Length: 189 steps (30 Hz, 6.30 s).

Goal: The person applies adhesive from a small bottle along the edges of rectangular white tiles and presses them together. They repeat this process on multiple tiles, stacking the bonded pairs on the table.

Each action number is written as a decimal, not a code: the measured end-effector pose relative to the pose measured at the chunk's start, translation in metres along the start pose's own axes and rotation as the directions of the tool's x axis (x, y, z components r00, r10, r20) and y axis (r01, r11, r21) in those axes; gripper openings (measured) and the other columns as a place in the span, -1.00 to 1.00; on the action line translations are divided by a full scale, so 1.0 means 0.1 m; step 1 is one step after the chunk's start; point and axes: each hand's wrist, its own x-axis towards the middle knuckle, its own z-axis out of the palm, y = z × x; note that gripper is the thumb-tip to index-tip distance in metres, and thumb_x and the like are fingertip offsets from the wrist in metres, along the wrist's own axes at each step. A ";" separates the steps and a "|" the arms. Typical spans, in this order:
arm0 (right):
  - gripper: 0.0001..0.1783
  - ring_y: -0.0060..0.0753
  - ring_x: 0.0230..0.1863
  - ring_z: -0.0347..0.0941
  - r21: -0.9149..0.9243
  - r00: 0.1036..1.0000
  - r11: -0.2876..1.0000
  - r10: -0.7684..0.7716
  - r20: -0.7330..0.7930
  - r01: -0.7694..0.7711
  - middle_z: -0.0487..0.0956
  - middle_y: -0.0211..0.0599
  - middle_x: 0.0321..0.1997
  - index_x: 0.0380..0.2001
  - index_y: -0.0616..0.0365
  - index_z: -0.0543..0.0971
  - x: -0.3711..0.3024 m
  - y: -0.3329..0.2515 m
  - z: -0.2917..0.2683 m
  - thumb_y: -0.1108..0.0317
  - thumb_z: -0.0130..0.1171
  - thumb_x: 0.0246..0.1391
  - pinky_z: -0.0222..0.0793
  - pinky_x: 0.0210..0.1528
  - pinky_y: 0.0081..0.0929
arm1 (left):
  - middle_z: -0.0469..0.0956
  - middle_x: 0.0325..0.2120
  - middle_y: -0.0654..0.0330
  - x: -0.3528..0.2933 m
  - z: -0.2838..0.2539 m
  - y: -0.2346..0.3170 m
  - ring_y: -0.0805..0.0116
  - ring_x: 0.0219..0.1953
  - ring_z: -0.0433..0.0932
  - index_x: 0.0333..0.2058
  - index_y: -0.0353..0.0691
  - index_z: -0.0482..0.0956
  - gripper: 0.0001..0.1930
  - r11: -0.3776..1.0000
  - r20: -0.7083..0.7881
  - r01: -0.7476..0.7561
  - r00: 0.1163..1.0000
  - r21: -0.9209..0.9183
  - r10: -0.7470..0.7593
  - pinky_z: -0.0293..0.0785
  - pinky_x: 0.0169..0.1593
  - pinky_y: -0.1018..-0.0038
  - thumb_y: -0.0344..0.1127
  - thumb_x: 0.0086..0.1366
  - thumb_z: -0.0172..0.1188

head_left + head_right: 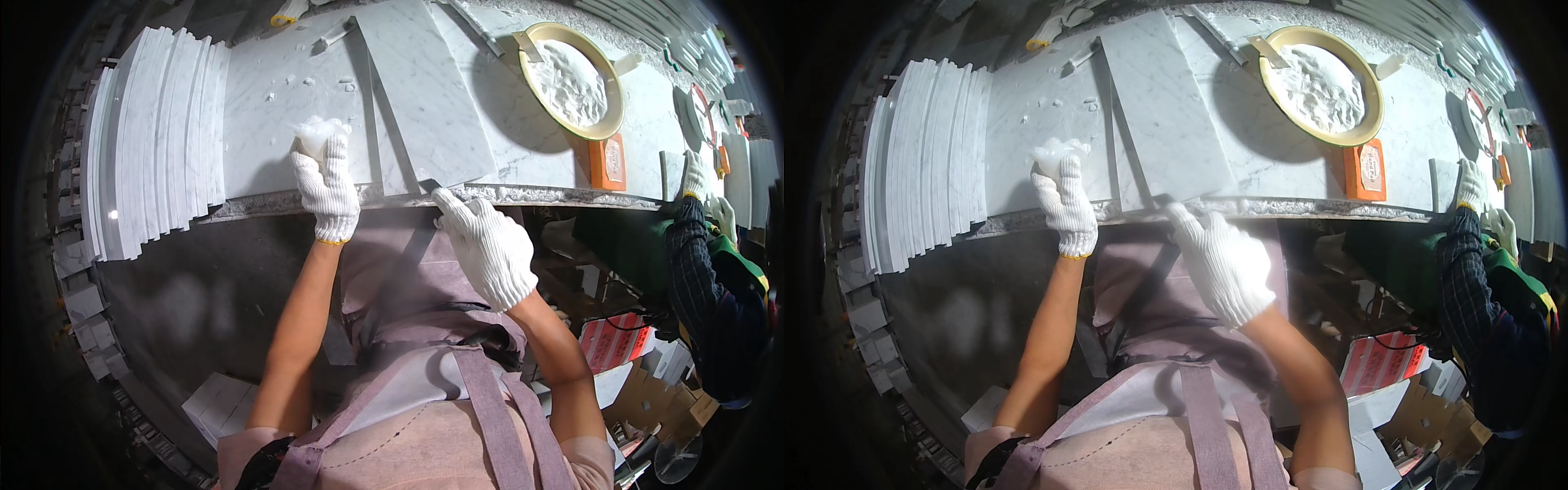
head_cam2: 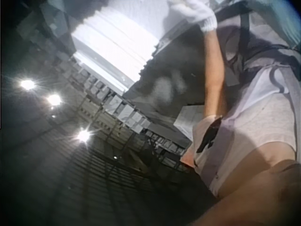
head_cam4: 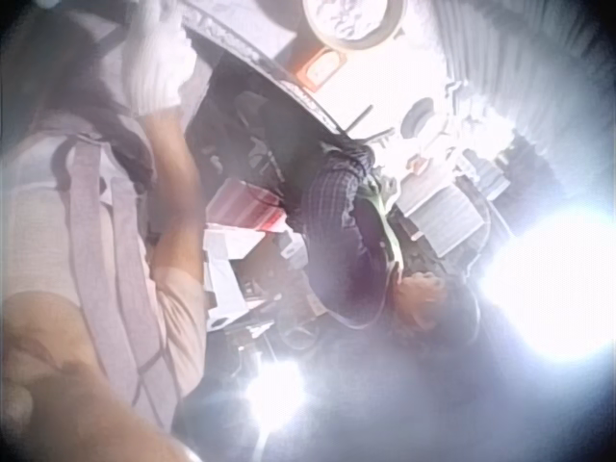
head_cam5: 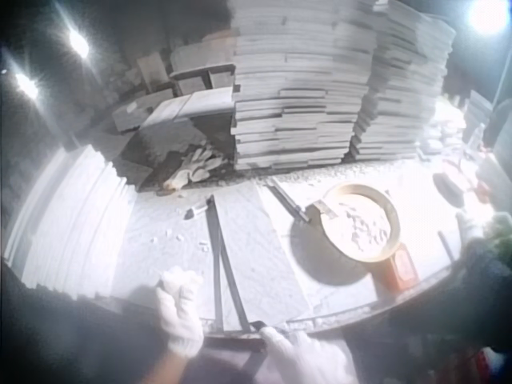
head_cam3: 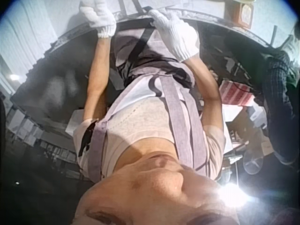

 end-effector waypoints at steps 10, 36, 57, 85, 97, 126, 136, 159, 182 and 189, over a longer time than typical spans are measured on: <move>-0.56 -0.15 -0.33 0.64 0.185 0.990 0.983 0.009 -0.144 0.018 0.64 -0.24 -0.37 0.14 -0.03 0.67 -0.08 -0.01 -0.12 0.44 0.32 0.18 0.54 -0.31 -0.31 | 0.56 0.09 0.15 0.04 -0.04 0.03 0.37 0.11 0.53 0.25 -0.29 0.42 -0.54 0.997 0.058 0.066 0.996 -0.049 -0.063 0.47 0.23 0.36 -0.29 0.48 0.28; -0.52 -0.53 -0.20 0.52 0.820 0.859 0.288 0.308 0.409 -0.494 0.68 -0.35 -0.07 0.30 0.17 0.56 -0.66 0.39 0.40 0.31 0.26 0.36 0.49 -0.13 -0.50 | 0.64 0.07 0.08 -0.20 -0.46 0.49 0.07 0.12 0.62 0.17 -0.12 0.63 -0.39 0.491 0.635 -0.688 0.711 0.535 0.304 0.55 0.18 0.22 -0.61 0.09 0.38; -0.40 -0.64 -0.21 0.46 0.750 0.792 0.281 0.065 0.608 -0.599 0.61 -0.41 0.03 0.46 -0.02 0.37 -0.62 0.53 0.29 0.18 0.16 0.42 0.44 -0.27 -0.65 | 0.63 0.07 0.27 -0.20 -0.38 0.50 0.19 0.20 0.56 0.15 0.03 0.68 -0.31 0.210 0.692 -0.791 0.607 0.575 0.391 0.42 0.26 0.19 -0.58 -0.05 0.39; -0.46 -0.78 -0.53 0.28 0.771 0.808 0.251 0.096 0.582 -0.585 0.70 -0.59 0.02 0.40 0.03 0.47 -0.59 0.56 0.39 0.27 0.17 0.40 0.36 -0.52 -0.71 | 0.65 0.01 0.28 -0.20 -0.32 0.49 0.16 0.17 0.56 0.07 0.05 0.72 -0.37 0.137 0.694 -0.810 0.565 0.570 0.446 0.44 0.26 0.21 -0.55 -0.07 0.36; -0.46 -0.52 0.04 0.40 0.738 0.772 0.238 0.106 0.627 -0.632 0.61 -0.33 0.24 0.36 0.13 0.50 -0.58 0.55 0.31 0.27 0.23 0.37 0.36 0.07 -0.54 | 0.65 -0.01 0.28 -0.20 -0.29 0.50 0.16 0.15 0.57 0.04 0.04 0.74 -0.40 0.132 0.680 -0.818 0.545 0.560 0.490 0.45 0.25 0.21 -0.57 -0.06 0.33; -0.37 -0.44 0.10 0.43 0.766 0.801 0.244 0.104 0.589 -0.595 0.53 -0.28 0.27 0.45 0.15 0.36 -0.63 0.50 0.21 0.16 0.17 0.42 0.41 0.07 -0.51 | 0.61 0.09 0.14 -0.18 -0.30 0.43 0.20 0.13 0.58 0.17 -0.22 0.58 -0.51 0.944 0.278 -0.058 0.960 0.325 -0.036 0.52 0.19 0.30 -0.51 0.26 0.40; -0.59 -0.48 -0.15 0.59 0.745 0.731 -0.029 0.167 0.661 -0.667 0.63 -0.29 -0.11 0.22 0.23 0.51 -0.80 0.63 -0.30 0.37 0.24 0.38 0.60 -0.08 -0.45 | 0.61 0.00 0.19 0.13 -0.22 0.40 0.38 0.00 0.57 0.14 -0.28 0.55 -0.55 0.970 0.207 0.171 0.957 0.171 -0.205 0.52 0.16 0.38 -0.35 0.31 0.43; -0.47 -0.66 -0.30 0.53 0.863 0.762 0.310 0.635 0.125 -0.399 0.68 -0.32 0.00 0.31 0.26 0.53 -0.46 0.71 -0.66 0.40 0.31 0.31 0.48 -0.24 -0.67 | 0.57 0.12 -0.02 0.26 -0.03 0.01 0.07 0.18 0.51 0.20 -0.33 0.48 -0.38 0.852 0.156 -0.139 0.985 0.505 0.068 0.34 0.30 0.22 -0.13 0.28 0.45; -0.69 -0.58 -0.50 0.52 0.230 0.885 0.917 0.381 -0.266 -0.326 0.72 -0.22 -0.34 0.05 0.21 0.70 0.73 1.48 -1.12 0.33 0.26 0.31 0.47 -0.40 -0.54 | 0.63 0.02 0.00 0.29 -0.09 -0.27 0.13 0.06 0.59 0.14 -0.33 0.55 -0.48 0.698 0.151 -0.257 0.966 0.668 0.210 0.44 0.21 0.25 -0.20 0.29 0.44; -0.69 -0.71 -0.59 0.41 0.356 0.876 0.854 0.456 -0.157 -0.380 0.65 -0.37 -0.44 0.02 0.23 0.72 0.82 1.47 -1.13 0.31 0.24 0.31 0.32 -0.55 -0.60 | 0.62 0.00 0.01 0.30 -0.09 -0.26 0.13 0.03 0.59 0.13 -0.31 0.54 -0.48 0.698 0.165 -0.275 0.961 0.661 0.223 0.45 0.19 0.23 -0.19 0.29 0.44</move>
